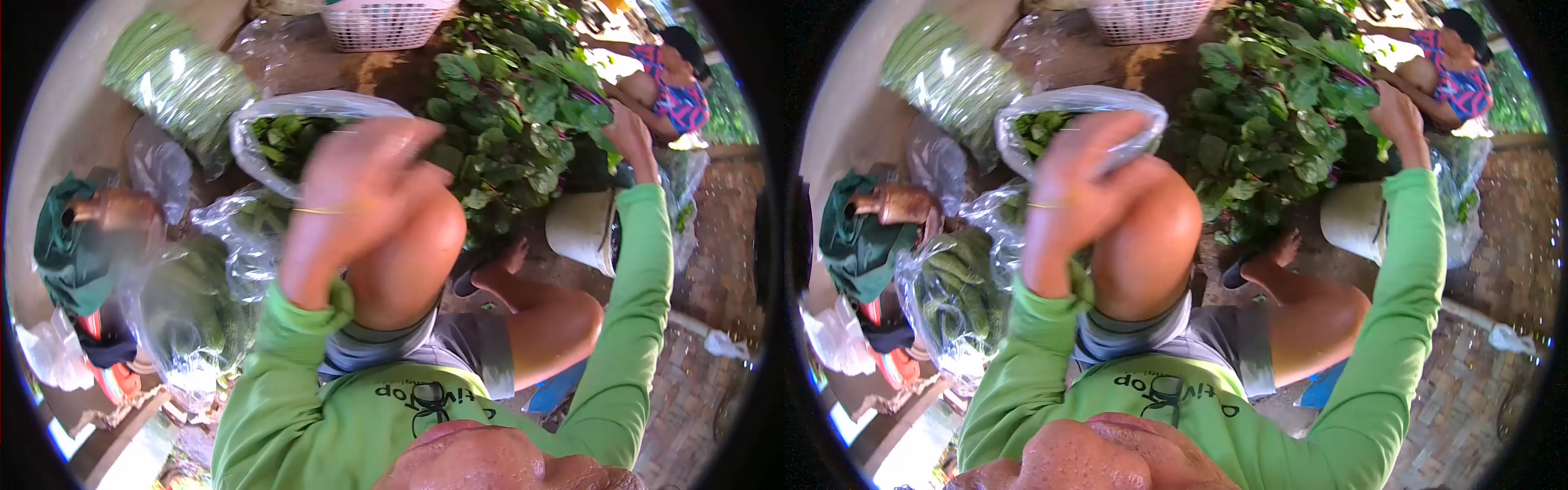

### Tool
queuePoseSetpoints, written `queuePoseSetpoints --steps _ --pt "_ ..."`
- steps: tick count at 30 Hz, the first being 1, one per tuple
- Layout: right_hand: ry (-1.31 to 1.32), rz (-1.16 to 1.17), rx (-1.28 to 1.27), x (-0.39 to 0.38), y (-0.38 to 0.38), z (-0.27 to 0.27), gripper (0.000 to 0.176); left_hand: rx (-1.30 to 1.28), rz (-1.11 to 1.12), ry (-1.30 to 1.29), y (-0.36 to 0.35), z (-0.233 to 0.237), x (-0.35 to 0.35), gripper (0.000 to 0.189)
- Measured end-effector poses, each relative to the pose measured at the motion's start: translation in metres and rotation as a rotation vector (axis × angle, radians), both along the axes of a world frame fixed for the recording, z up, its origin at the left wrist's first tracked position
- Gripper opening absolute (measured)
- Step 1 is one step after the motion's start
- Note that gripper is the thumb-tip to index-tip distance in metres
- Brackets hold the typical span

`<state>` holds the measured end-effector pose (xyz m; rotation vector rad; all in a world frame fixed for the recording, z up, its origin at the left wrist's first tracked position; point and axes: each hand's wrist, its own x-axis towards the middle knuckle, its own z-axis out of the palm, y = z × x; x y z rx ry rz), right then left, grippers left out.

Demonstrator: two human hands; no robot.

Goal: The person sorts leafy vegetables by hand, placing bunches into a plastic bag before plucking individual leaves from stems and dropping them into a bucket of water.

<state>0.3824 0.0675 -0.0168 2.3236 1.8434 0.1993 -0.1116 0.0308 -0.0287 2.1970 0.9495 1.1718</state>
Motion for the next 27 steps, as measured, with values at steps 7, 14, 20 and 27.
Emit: queuePoseSetpoints --steps 7,14,20,27 --pt "0.028 -0.06 -0.06 -0.001 -0.007 -0.009 0.045 0.002 0.128 0.556 0.033 -0.142 -0.091 0.07" --pt "0.558 0.041 0.063 0.009 -0.009 -0.007 0.046 -0.017 0.017 0.81 0.0 -0.15 -0.087 0.019" --pt "0.902 -0.059 0.023 -0.079 0.008 0.016 0.037 -0.458 -0.027 0.506 -0.021 -0.103 -0.113 0.07" --pt "1.512 0.352 0.094 -0.219 0.045 0.01 0.031 -0.447 0.715 0.171 0.096 -0.152 -0.182 0.073"
